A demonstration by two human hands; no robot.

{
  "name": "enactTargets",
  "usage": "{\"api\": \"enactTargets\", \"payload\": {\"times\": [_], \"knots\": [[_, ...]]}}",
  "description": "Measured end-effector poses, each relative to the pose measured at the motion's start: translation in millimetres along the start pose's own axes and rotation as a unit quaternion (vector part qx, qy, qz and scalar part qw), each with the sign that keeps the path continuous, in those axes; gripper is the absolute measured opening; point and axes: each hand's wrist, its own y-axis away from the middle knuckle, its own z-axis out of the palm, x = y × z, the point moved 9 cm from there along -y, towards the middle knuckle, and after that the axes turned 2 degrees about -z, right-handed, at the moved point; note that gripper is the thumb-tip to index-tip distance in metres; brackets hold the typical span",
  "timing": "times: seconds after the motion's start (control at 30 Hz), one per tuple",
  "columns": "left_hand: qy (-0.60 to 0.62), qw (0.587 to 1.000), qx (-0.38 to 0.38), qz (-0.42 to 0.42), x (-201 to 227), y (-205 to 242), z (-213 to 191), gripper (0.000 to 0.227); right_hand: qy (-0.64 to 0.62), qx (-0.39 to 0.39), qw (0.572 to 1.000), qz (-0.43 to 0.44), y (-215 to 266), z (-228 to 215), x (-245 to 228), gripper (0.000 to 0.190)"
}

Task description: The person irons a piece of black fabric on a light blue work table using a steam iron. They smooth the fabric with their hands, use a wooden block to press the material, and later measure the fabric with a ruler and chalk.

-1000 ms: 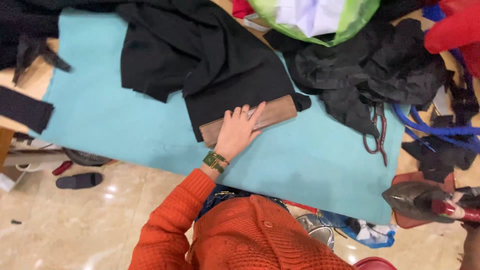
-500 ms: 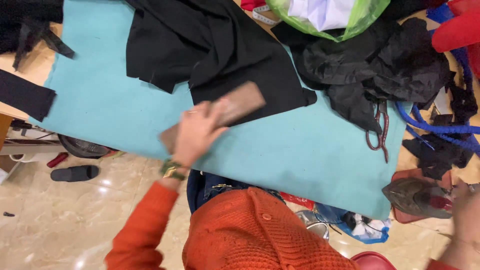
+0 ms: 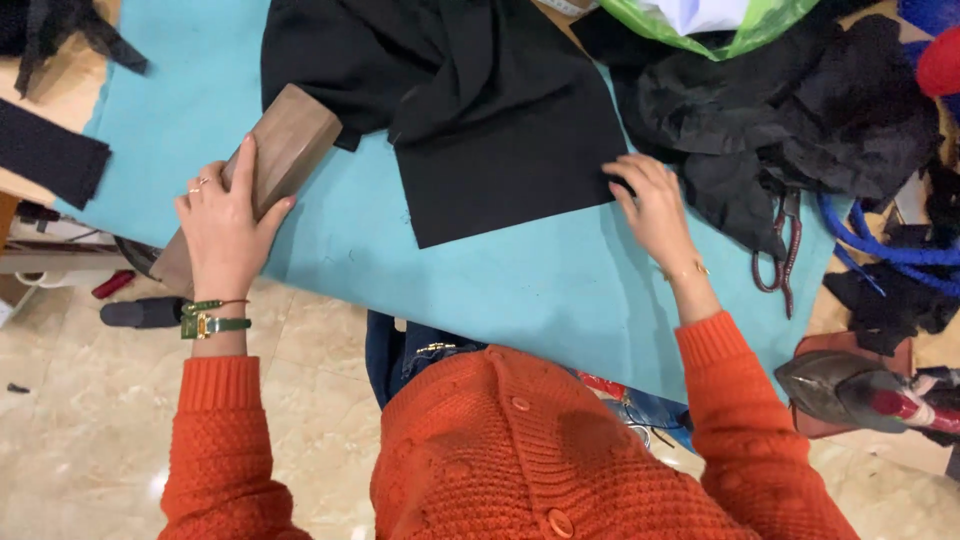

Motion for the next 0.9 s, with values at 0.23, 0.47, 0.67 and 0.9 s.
{"api": "enactTargets", "payload": {"times": [0.23,0.47,0.67,0.9], "knots": [[0.191,0.974,0.12,-0.003,57.8,4.0,-30.2,0.05,-0.012,-0.062,0.997,0.05,-35.8,29.8,28.9,0.035],[0.263,0.964,-0.008,-0.03,168.1,11.9,31.7,0.026,-0.014,-0.126,0.991,0.047,-37.1,20.9,23.6,0.031],[0.252,0.965,-0.039,-0.054,180.2,3.3,41.8,0.036,-0.047,-0.109,0.99,0.073,-28.4,23.9,38.3,0.028],[0.272,0.957,-0.063,-0.074,184.4,-0.7,35.7,0.032,-0.061,-0.062,0.994,0.067,-20.3,11.1,30.9,0.007]]}}
